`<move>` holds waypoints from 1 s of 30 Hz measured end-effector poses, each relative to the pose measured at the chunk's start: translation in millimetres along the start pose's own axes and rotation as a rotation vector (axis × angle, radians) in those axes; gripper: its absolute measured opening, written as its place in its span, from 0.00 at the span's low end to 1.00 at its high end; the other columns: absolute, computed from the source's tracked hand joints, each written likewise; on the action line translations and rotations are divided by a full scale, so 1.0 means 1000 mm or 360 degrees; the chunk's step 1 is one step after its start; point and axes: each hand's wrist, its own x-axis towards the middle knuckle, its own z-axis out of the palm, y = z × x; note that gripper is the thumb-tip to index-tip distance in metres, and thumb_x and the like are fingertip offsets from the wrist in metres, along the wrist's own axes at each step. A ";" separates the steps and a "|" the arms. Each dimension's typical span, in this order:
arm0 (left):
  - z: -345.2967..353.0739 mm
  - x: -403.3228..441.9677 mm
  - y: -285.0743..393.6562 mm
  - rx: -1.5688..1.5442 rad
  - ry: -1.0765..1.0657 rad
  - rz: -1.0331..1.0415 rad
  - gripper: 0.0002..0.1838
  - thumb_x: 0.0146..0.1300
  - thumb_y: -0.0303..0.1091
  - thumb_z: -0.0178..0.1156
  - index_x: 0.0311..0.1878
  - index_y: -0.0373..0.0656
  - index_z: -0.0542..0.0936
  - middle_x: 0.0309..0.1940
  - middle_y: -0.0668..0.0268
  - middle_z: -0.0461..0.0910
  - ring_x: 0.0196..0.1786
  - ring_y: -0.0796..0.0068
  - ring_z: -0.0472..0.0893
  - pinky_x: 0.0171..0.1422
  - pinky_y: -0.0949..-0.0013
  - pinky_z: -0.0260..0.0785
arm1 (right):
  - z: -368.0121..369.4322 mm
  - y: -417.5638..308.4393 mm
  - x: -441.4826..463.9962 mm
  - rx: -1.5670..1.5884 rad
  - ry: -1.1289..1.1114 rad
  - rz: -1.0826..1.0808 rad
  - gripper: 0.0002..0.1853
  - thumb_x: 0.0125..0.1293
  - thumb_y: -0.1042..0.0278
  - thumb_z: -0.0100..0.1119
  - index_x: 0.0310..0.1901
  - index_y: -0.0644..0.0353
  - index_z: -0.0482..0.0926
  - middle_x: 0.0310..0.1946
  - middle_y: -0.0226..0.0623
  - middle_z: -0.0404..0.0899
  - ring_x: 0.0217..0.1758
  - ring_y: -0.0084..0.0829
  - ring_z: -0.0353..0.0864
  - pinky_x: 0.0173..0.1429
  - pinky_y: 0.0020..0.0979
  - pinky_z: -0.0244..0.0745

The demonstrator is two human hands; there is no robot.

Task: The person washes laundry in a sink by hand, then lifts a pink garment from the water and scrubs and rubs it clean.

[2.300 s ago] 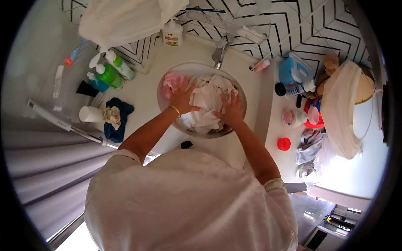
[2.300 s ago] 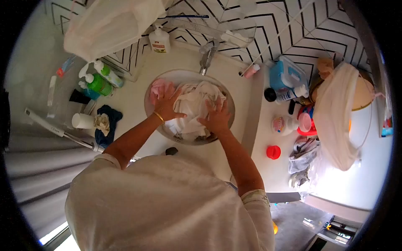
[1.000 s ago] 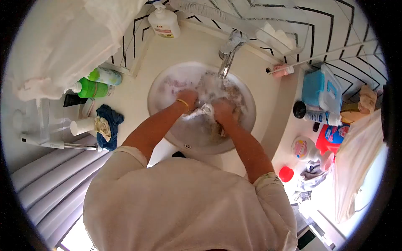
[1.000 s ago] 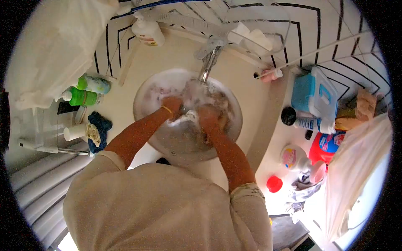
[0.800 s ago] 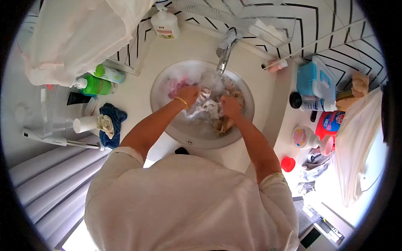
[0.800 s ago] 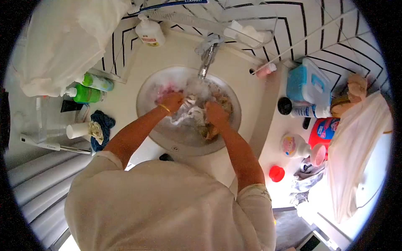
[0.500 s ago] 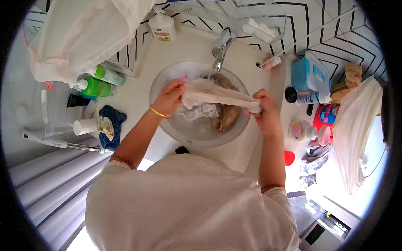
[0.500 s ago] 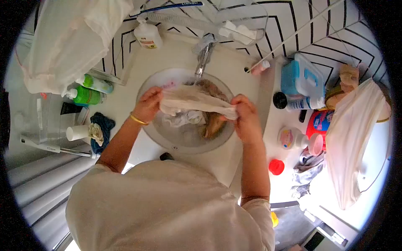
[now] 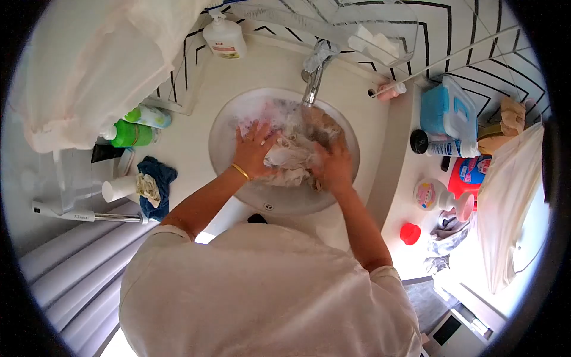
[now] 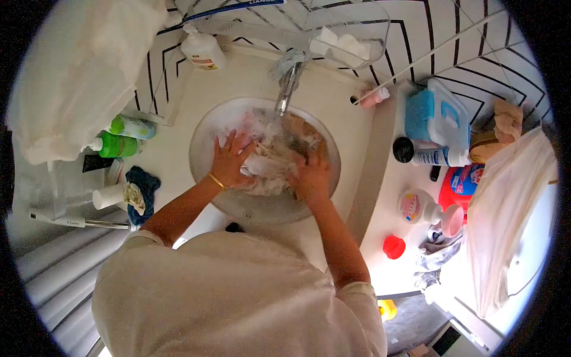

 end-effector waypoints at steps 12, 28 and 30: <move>0.088 0.050 -0.025 -0.0542 -0.1364 -0.0418 0.53 0.33 0.57 0.68 0.66 0.57 0.54 0.64 0.56 0.57 0.67 0.56 0.56 0.65 0.53 0.54 | 0.086 -0.012 0.045 0.0208 -0.0816 0.0269 0.39 0.51 0.49 0.59 0.63 0.49 0.55 0.62 0.43 0.53 0.64 0.49 0.52 0.59 0.60 0.50; 0.052 0.034 -0.051 -0.1372 -0.0423 -0.0412 0.13 0.46 0.38 0.63 0.34 0.42 0.79 0.33 0.61 0.80 0.37 0.68 0.79 0.43 0.68 0.70 | 0.012 0.009 0.014 0.1485 -0.0095 0.0207 0.12 0.53 0.71 0.49 0.40 0.61 0.77 0.33 0.36 0.77 0.37 0.31 0.75 0.42 0.29 0.69; -0.004 0.012 -0.040 -0.1646 -0.0149 -0.0446 0.09 0.46 0.33 0.64 0.29 0.40 0.76 0.26 0.65 0.78 0.31 0.74 0.76 0.38 0.73 0.69 | -0.024 0.004 -0.004 0.1634 -0.0150 0.0397 0.11 0.51 0.73 0.50 0.38 0.62 0.76 0.31 0.32 0.76 0.35 0.25 0.73 0.41 0.26 0.67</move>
